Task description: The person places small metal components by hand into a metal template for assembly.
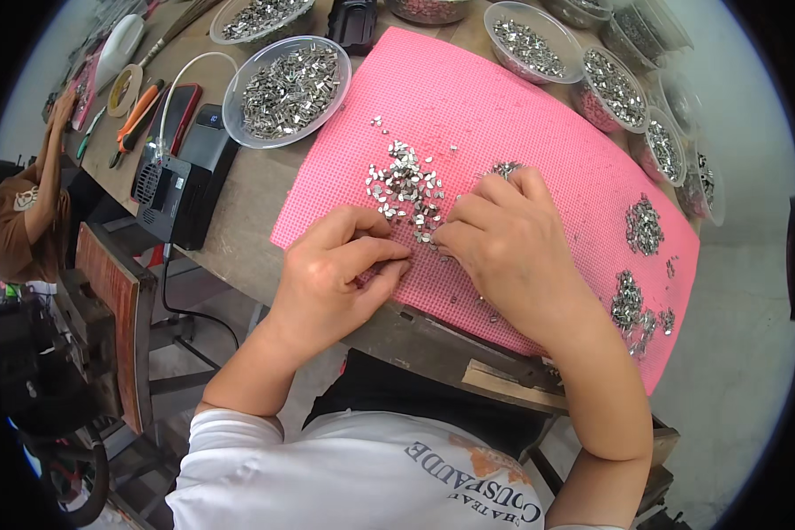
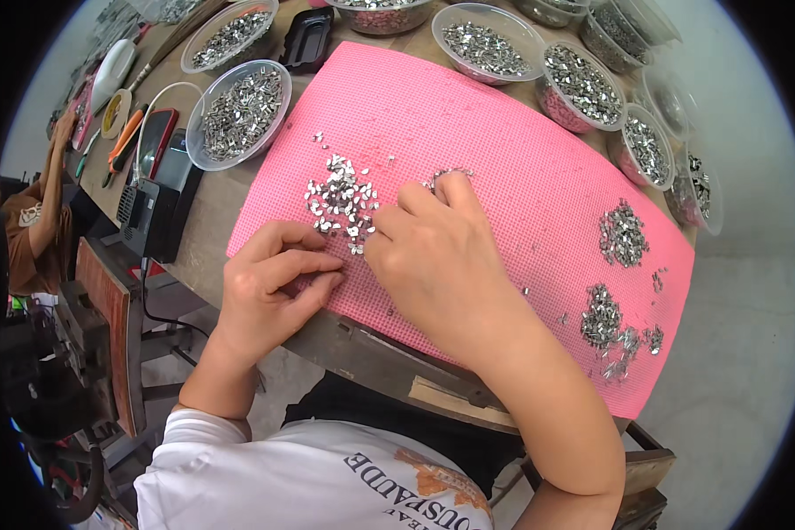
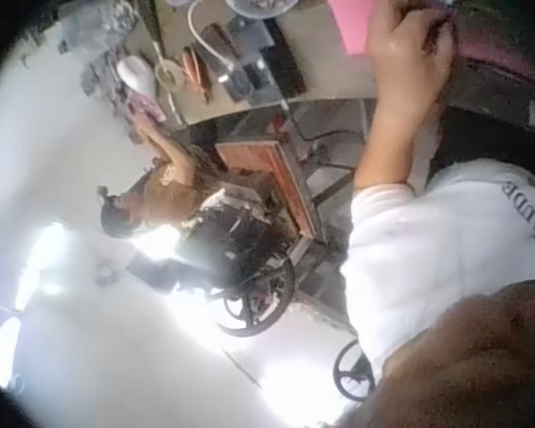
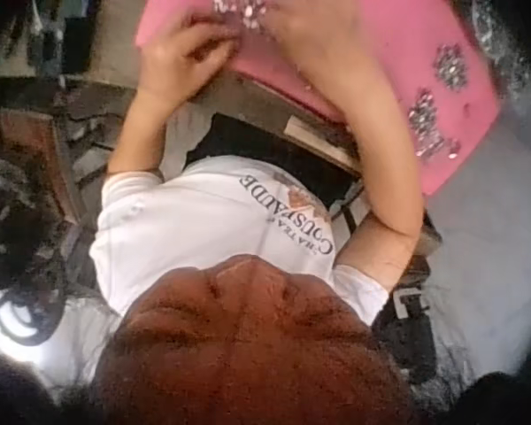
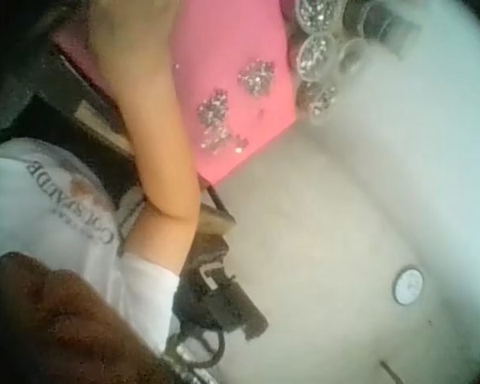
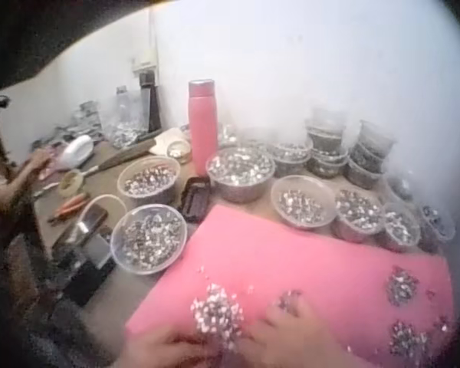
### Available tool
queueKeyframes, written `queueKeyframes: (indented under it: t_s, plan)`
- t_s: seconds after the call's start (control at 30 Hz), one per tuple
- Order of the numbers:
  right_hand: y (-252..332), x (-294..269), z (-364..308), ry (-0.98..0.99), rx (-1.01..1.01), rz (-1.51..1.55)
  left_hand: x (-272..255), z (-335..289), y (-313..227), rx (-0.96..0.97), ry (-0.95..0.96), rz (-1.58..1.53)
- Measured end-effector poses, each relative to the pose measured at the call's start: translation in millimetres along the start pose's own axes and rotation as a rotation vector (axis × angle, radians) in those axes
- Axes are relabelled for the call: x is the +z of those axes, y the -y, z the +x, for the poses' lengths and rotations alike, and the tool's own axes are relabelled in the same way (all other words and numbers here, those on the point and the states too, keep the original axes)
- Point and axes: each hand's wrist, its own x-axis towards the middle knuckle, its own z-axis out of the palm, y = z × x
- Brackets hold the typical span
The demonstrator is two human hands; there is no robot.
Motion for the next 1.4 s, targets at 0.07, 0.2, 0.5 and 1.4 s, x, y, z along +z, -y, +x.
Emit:
queueKeyframes:
  t_s: [0.07, 0.2, 0.5, 1.4]
  plan:
    - [-2.4, -1.3, 4.2, 0.054, -0.016, -0.017, -4.5, 3.0, -3.4, -0.073, 0.062, -0.042]
    - [-2.5, 2.9, 6.2, 0.031, -0.112, -0.071, -9.1, 6.1, -2.6, -0.081, 0.093, -0.044]
    - [-2.5, 17.6, -5.7, -0.085, -0.097, -0.078, 1.8, 3.3, -3.8, 0.038, 0.077, 0.112]
    - [38.7, -53.9, -226.8, -0.345, 0.617, 0.093, 7.0, 20.5, -14.6, 0.252, 0.175, 0.800]
